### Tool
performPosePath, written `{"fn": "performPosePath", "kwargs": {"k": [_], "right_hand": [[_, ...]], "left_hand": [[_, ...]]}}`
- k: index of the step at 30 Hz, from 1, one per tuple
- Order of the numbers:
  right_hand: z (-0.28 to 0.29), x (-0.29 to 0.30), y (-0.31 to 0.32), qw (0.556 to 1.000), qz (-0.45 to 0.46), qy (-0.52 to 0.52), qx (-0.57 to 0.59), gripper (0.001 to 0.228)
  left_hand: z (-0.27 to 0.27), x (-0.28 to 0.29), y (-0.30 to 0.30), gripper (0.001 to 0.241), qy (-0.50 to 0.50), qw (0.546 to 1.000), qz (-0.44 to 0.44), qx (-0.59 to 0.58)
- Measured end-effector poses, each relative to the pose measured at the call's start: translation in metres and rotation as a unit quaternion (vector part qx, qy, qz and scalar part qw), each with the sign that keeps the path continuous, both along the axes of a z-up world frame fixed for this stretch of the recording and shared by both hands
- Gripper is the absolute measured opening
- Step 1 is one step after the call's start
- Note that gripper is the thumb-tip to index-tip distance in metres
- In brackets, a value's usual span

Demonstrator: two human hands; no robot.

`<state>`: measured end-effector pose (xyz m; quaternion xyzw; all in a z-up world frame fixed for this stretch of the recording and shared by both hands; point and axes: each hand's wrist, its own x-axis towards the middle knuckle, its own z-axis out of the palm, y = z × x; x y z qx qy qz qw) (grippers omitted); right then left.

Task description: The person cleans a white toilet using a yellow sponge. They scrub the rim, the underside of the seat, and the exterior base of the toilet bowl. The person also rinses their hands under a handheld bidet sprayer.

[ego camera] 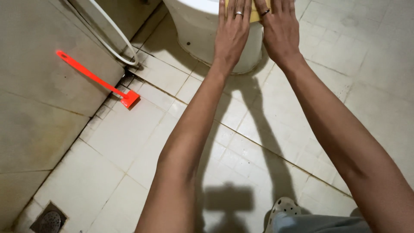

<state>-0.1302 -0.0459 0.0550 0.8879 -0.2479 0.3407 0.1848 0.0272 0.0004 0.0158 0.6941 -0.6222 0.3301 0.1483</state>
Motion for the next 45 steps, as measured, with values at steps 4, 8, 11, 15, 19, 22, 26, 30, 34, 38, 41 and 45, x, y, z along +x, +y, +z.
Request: {"fn": "performPosePath", "kwargs": {"k": [4, 8, 11, 15, 19, 22, 26, 30, 34, 38, 41, 45], "right_hand": [[0.008, -0.010, -0.005, 0.997, -0.009, 0.018, 0.075, 0.085], [0.000, -0.024, -0.018, 0.998, 0.013, -0.012, 0.061, 0.076], [-0.008, -0.031, -0.029, 0.996, 0.002, -0.016, 0.084, 0.063], [0.001, -0.033, -0.030, 0.997, 0.024, -0.067, 0.028, 0.065], [-0.023, -0.037, -0.039, 0.989, 0.012, -0.071, 0.131, 0.068], [-0.030, -0.028, -0.048, 0.978, -0.055, -0.051, 0.197, 0.052], [-0.034, -0.024, -0.039, 0.981, -0.034, -0.105, 0.160, 0.075], [-0.051, -0.017, -0.044, 0.981, -0.053, -0.117, 0.144, 0.083], [-0.059, -0.008, -0.041, 0.973, -0.075, -0.132, 0.173, 0.089], [-0.064, -0.001, -0.027, 0.957, -0.061, -0.186, 0.215, 0.102], [-0.072, 0.011, -0.021, 0.949, -0.046, -0.222, 0.221, 0.104], [-0.078, 0.022, -0.011, 0.933, -0.028, -0.276, 0.230, 0.104]], "left_hand": [[-0.006, -0.008, -0.015, 0.080, 0.020, 1.000, -0.016, -0.011], [-0.004, -0.017, -0.023, 0.075, -0.015, 0.999, -0.017, -0.024], [-0.011, -0.018, -0.037, 0.071, -0.016, 0.999, -0.031, -0.009], [0.008, -0.027, -0.033, 0.071, -0.034, 0.994, -0.072, -0.074], [0.007, -0.033, -0.028, 0.071, -0.056, 0.995, -0.072, -0.031], [0.002, -0.021, -0.041, 0.076, -0.106, 0.991, -0.067, -0.048], [-0.001, -0.019, -0.042, 0.083, -0.105, 0.992, -0.074, -0.008], [0.009, -0.019, -0.033, 0.089, -0.114, 0.990, -0.080, 0.000], [0.005, -0.013, -0.039, 0.084, -0.152, 0.985, -0.078, -0.034], [0.002, -0.009, -0.040, 0.084, -0.165, 0.979, -0.114, -0.035], [0.005, -0.001, -0.040, 0.087, -0.186, 0.974, -0.127, -0.014], [0.008, 0.006, -0.040, 0.085, -0.252, 0.959, -0.125, -0.021]]}}
